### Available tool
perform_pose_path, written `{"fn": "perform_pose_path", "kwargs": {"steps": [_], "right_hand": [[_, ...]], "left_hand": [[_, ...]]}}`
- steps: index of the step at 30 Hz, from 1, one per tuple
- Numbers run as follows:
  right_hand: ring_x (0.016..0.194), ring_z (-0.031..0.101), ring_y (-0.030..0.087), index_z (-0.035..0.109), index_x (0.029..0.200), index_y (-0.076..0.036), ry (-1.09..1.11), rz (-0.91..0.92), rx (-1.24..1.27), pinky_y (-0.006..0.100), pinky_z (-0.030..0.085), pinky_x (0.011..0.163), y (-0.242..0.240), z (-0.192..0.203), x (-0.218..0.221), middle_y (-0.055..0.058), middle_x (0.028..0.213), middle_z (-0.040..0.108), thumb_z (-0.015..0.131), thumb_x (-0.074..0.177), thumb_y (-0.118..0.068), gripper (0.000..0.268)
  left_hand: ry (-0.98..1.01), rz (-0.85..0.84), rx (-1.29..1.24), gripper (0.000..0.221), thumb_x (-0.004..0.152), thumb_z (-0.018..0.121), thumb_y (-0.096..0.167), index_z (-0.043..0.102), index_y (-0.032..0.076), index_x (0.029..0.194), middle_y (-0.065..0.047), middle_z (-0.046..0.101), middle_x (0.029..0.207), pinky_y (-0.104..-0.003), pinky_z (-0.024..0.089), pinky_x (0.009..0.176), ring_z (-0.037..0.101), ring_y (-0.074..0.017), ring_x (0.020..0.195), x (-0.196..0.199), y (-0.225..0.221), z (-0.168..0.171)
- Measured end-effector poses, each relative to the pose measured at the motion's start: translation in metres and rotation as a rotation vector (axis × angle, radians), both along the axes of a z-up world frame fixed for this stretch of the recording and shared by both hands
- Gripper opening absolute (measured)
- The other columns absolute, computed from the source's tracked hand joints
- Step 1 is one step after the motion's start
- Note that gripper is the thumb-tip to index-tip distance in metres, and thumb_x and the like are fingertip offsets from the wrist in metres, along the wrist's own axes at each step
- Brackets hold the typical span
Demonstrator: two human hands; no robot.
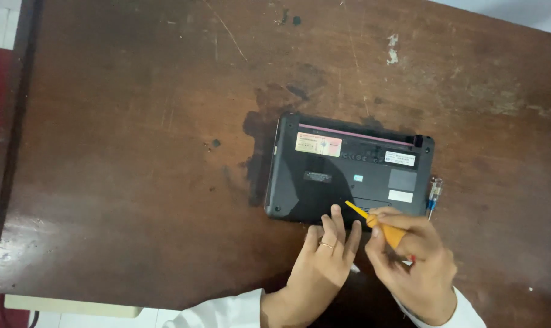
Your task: Assembling a laptop by installing the keyboard and screwing the bottom cover into place.
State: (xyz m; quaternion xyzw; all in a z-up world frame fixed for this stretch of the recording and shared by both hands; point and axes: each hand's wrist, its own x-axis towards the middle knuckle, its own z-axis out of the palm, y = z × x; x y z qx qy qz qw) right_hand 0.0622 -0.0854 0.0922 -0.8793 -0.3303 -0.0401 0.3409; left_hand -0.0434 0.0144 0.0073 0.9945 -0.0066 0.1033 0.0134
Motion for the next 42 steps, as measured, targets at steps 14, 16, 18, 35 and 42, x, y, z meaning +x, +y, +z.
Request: {"fn": "perform_pose_path", "kwargs": {"steps": [14, 16, 18, 35, 42], "right_hand": [[0.105, 0.077, 0.017, 0.034, 0.073, -0.012, -0.011, -0.038, -0.044, 0.015, 0.051, 0.062, 0.007, 0.006, 0.001, 0.001, 0.105, 0.073, 0.071, 0.096, -0.005, 0.044], [0.101, 0.078, 0.022, 0.034, 0.087, -0.009, -0.065, 0.003, 0.015, 0.021, 0.055, 0.068, 0.014, 0.011, 0.004, 0.008, 0.104, 0.073, 0.072, 0.096, 0.001, 0.04], [0.097, 0.078, 0.027, 0.035, 0.1, -0.005, -0.118, 0.039, 0.072, 0.028, 0.06, 0.074, 0.016, 0.013, 0.004, 0.015, 0.103, 0.072, 0.073, 0.096, 0.006, 0.039], [0.093, 0.076, 0.035, 0.029, 0.097, -0.004, -0.058, -0.031, 0.171, 0.037, 0.059, 0.081, 0.015, 0.007, -0.002, 0.025, 0.096, 0.069, 0.067, 0.094, 0.014, 0.042], [0.092, 0.076, 0.038, 0.034, 0.099, -0.003, -0.116, -0.111, 0.21, 0.037, 0.062, 0.078, 0.015, -0.009, -0.014, 0.028, 0.1, 0.067, 0.07, 0.095, 0.016, 0.04]], "left_hand": [[-0.103, 0.085, 0.09, 0.036, 0.108, 0.047, 0.02, 0.059, 0.02, 0.141, -0.029, 0.054, 0.146, -0.037, 0.048, 0.097, 0.052, -0.0308, 0.125, 0.002, -0.011, -0.011], [-0.103, 0.089, 0.103, 0.037, 0.107, 0.046, 0.019, 0.058, 0.019, 0.142, -0.029, 0.055, 0.146, -0.037, 0.048, 0.098, 0.052, -0.0308, 0.125, 0.002, -0.01, -0.008], [-0.101, 0.088, 0.113, 0.038, 0.107, 0.046, 0.018, 0.057, 0.018, 0.143, -0.028, 0.055, 0.145, -0.038, 0.048, 0.098, 0.052, -0.0307, 0.125, 0.002, -0.011, -0.009], [-0.079, 0.09, 0.098, 0.041, 0.108, 0.042, 0.019, 0.058, 0.02, 0.146, -0.028, 0.055, 0.147, -0.037, 0.048, 0.098, 0.052, -0.0305, 0.126, 0.0, -0.011, -0.007], [0.002, 0.036, 0.144, 0.044, 0.107, 0.044, 0.017, 0.053, 0.019, 0.15, -0.028, 0.053, 0.148, -0.036, 0.049, 0.101, 0.051, -0.0298, 0.128, 0.0, -0.004, 0.002]]}}
